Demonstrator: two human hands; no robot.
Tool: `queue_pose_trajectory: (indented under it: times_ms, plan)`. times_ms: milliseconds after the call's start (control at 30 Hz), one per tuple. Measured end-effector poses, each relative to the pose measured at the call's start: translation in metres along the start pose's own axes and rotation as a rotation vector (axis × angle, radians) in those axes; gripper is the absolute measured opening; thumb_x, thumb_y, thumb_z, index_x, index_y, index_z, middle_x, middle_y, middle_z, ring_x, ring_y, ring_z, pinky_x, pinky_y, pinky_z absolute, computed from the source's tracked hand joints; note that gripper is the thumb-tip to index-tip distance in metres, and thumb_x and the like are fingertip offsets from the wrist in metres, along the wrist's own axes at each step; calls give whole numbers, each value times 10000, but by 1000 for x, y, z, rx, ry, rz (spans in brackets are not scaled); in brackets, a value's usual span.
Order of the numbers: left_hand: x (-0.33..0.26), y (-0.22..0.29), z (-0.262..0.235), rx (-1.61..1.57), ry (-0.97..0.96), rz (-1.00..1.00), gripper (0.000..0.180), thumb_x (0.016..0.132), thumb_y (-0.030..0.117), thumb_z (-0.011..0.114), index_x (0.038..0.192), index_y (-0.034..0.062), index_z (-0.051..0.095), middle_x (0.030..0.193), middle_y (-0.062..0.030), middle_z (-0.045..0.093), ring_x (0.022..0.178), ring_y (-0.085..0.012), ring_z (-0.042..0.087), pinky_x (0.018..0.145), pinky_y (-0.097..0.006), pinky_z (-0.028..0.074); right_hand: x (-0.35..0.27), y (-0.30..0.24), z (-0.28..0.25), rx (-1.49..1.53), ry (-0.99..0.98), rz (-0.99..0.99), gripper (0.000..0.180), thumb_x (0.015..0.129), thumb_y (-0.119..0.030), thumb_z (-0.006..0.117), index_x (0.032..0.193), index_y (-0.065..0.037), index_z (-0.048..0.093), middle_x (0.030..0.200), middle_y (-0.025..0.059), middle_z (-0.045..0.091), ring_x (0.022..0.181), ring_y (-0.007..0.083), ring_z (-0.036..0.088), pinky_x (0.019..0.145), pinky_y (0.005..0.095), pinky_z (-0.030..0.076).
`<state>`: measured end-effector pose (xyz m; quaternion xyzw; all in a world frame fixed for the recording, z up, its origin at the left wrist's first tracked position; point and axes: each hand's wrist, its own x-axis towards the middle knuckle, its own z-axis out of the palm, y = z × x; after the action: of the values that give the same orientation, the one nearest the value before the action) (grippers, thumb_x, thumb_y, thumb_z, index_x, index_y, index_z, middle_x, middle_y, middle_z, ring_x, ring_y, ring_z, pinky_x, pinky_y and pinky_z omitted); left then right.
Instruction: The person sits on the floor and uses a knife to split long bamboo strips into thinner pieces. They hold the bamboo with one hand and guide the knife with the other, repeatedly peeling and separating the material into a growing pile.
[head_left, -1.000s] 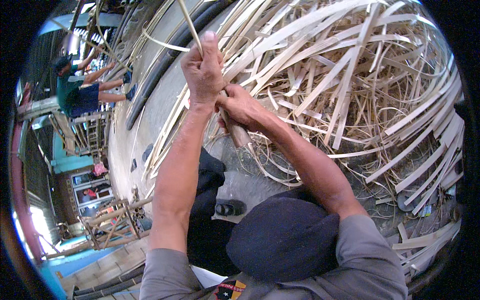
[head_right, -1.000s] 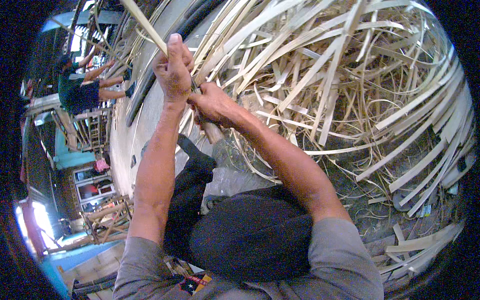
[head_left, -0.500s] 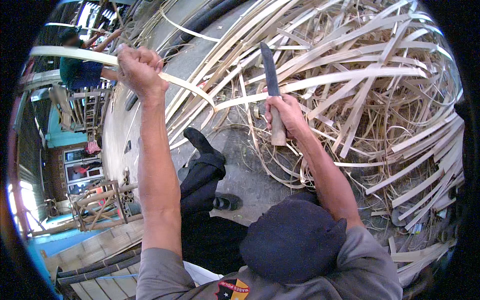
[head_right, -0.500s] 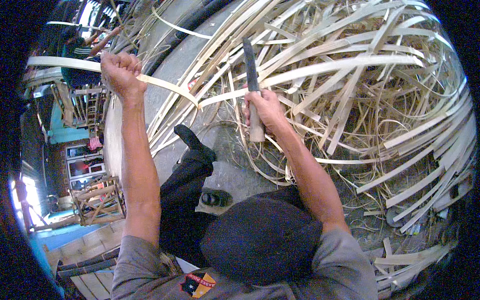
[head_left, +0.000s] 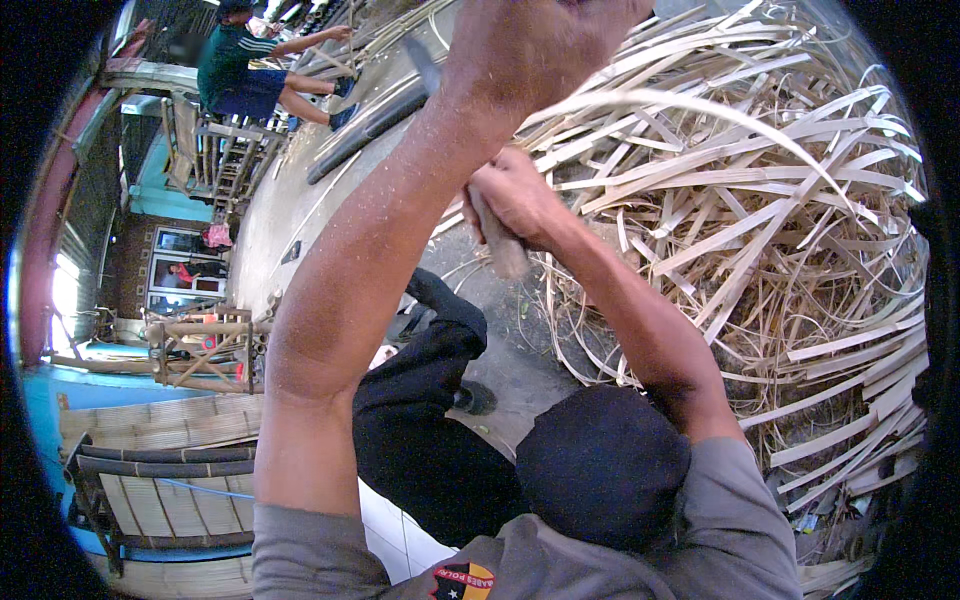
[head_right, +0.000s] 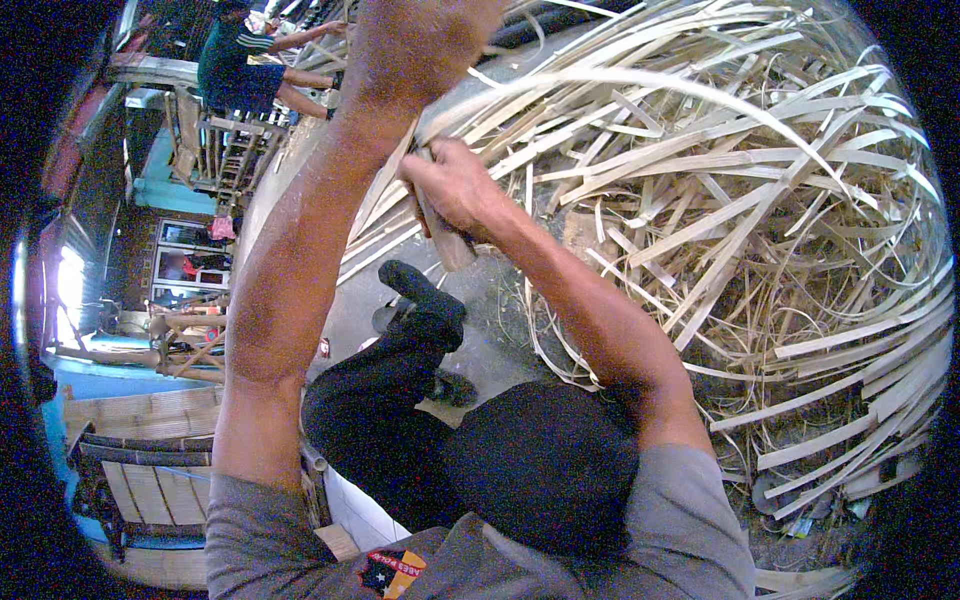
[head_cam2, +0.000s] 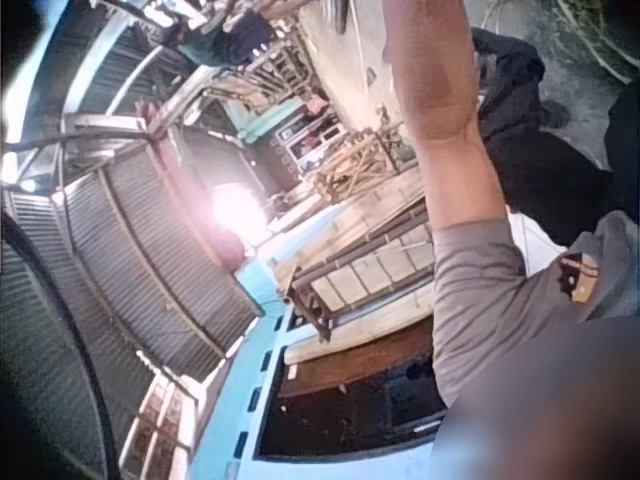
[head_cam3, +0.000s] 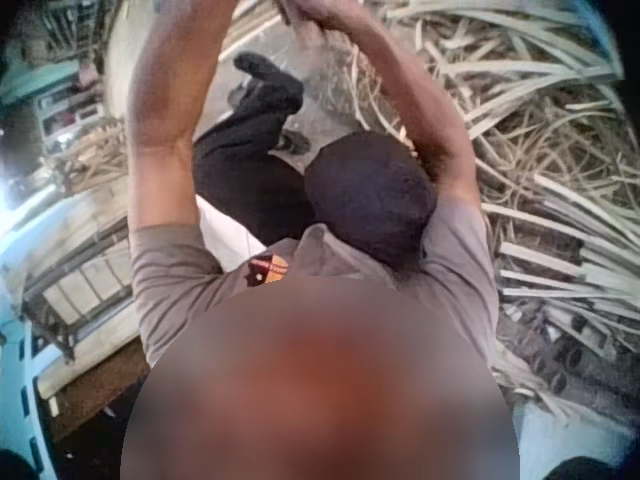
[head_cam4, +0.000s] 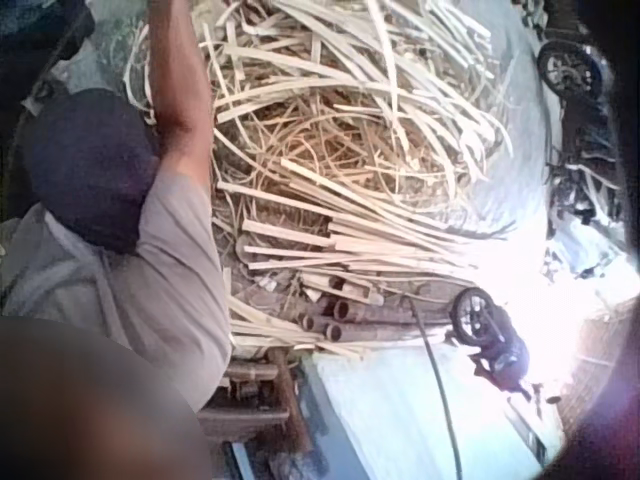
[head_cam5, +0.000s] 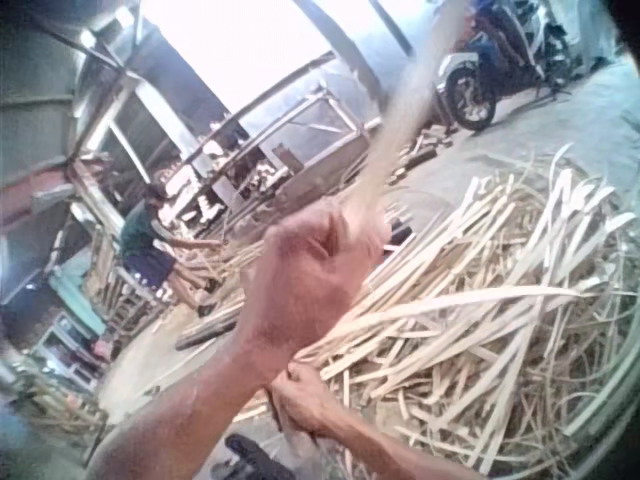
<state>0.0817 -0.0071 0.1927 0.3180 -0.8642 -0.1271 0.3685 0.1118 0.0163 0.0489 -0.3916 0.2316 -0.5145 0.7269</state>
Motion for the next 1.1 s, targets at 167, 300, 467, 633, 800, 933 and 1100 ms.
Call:
queue_pose_trajectory:
  times_ms: [167,300,467,633,800,933,1100]
  plan:
    - [-14,-1,2,141,-65,-81,452,982,292,634,632,29,522,595,77,418,582,-47,371,488,-284,297,-40,-59,-35,-50,44,-141,322,913,-299,594,842,13,562,662,102,576,515,202,587,453,363,508]
    - [-6,-11,42,-205,127,-156,468,1017,324,570,637,70,466,596,90,350,593,-49,319,498,-296,261,-77,-75,-60,-94,193,-160,314,918,-304,582,886,8,571,674,95,575,519,196,589,460,359,512]
    - [-29,-29,87,-315,201,-109,505,1040,339,527,623,93,383,605,82,337,605,-45,318,519,-274,258,-107,-48,-85,-31,345,-61,262,907,-263,575,962,-7,588,679,67,562,518,176,568,461,346,499]
    - [-23,-61,47,-267,396,-281,617,1031,475,405,503,157,441,423,-15,449,339,-123,407,362,-292,315,-118,2,-119,159,387,-140,345,882,-234,592,1141,-7,603,718,31,545,524,147,555,457,334,505]
    - [3,-83,-60,-470,517,-330,503,1037,407,371,593,183,294,486,28,248,370,-99,241,349,-284,181,-137,47,-147,302,588,40,406,936,-177,499,1289,23,492,718,18,508,545,115,507,437,280,479]
    - [-2,-81,-62,-635,439,-340,480,1022,421,397,628,176,275,507,33,235,393,-94,236,366,-281,168,-130,41,-135,262,453,-63,454,931,-186,498,1332,25,472,725,24,493,553,114,506,436,280,482]
    - [14,-35,-9,-425,375,-75,501,1024,353,556,620,84,431,560,76,307,556,-55,302,471,-296,262,-87,-10,-68,46,387,-142,403,926,-186,526,1277,10,495,733,46,537,518,135,547,439,291,494]
